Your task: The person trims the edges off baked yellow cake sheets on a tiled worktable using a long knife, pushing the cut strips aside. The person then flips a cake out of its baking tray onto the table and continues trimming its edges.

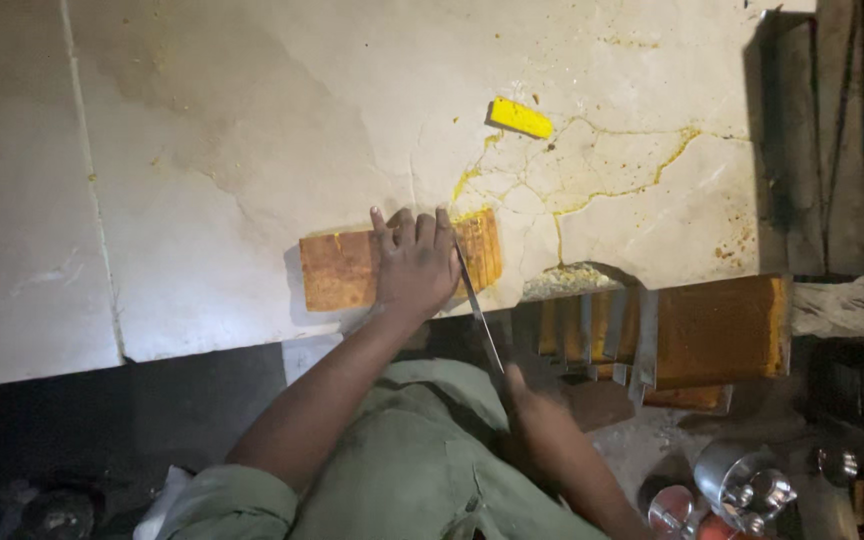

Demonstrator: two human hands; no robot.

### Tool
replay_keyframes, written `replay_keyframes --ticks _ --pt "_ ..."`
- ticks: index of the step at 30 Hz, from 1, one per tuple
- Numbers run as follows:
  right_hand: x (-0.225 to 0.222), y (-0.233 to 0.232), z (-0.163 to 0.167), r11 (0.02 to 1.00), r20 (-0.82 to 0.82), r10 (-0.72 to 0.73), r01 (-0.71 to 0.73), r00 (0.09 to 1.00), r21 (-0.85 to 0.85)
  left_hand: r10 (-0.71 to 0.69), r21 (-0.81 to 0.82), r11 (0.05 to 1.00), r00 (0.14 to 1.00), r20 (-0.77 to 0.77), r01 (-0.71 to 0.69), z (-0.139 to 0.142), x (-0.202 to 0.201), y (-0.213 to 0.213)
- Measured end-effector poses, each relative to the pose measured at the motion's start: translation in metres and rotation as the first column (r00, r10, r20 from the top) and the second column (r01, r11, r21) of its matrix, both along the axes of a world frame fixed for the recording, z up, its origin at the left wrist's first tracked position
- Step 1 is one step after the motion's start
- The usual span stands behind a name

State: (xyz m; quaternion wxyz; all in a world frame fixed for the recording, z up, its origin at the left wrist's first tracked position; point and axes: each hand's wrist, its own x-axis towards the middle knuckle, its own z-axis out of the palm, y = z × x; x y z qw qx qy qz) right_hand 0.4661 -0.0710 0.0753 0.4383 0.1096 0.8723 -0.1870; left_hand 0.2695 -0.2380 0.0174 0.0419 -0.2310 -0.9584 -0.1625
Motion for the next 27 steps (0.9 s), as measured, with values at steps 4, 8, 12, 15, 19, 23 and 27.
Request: replay_keyframes --ticks 4,8,12,15,19,23,27 --pt "-0.033 -0.011 -0.059 0.989 -0.444 0.090 -0.132 0.891 -0.064 -0.024 0.014 1.000 1.000 -0.002 0.024 -0.005 0.000 -0.003" --pt "-0.108 -0.021 -0.051 0.994 -0.396 -0.064 0.026 0.916 -0.102 -0.007 0.041 0.999 0.996 -0.090 0.010 -0.006 0.000 -0.006" --pt "-0.142 -0.046 0.003 0.997 -0.416 -0.063 0.044 0.907 -0.056 0.006 -0.061 0.998 0.998 -0.066 -0.010 -0.001 0.002 -0.008" --pt "-0.091 -0.048 0.040 0.988 -0.373 -0.098 0.047 0.923 -0.144 0.017 -0.050 0.999 1.000 -0.008 -0.018 0.003 0.001 -0.010" --pt "-0.013 -0.015 0.029 0.999 -0.003 0.013 -0.013 1.000 -0.047 0.000 -0.034 0.999 0.997 0.076 0.002 -0.001 -0.001 -0.010" --pt "-0.025 -0.017 -0.052 0.983 -0.542 0.022 -0.116 0.840 -0.140 -0.005 -0.028 1.000 0.999 0.051 0.006 -0.009 0.001 -0.010" --pt "-0.092 -0.026 -0.073 0.995 -0.374 -0.067 0.032 0.925 -0.100 -0.007 0.027 1.000 0.998 -0.062 0.009 -0.010 0.004 -0.016"
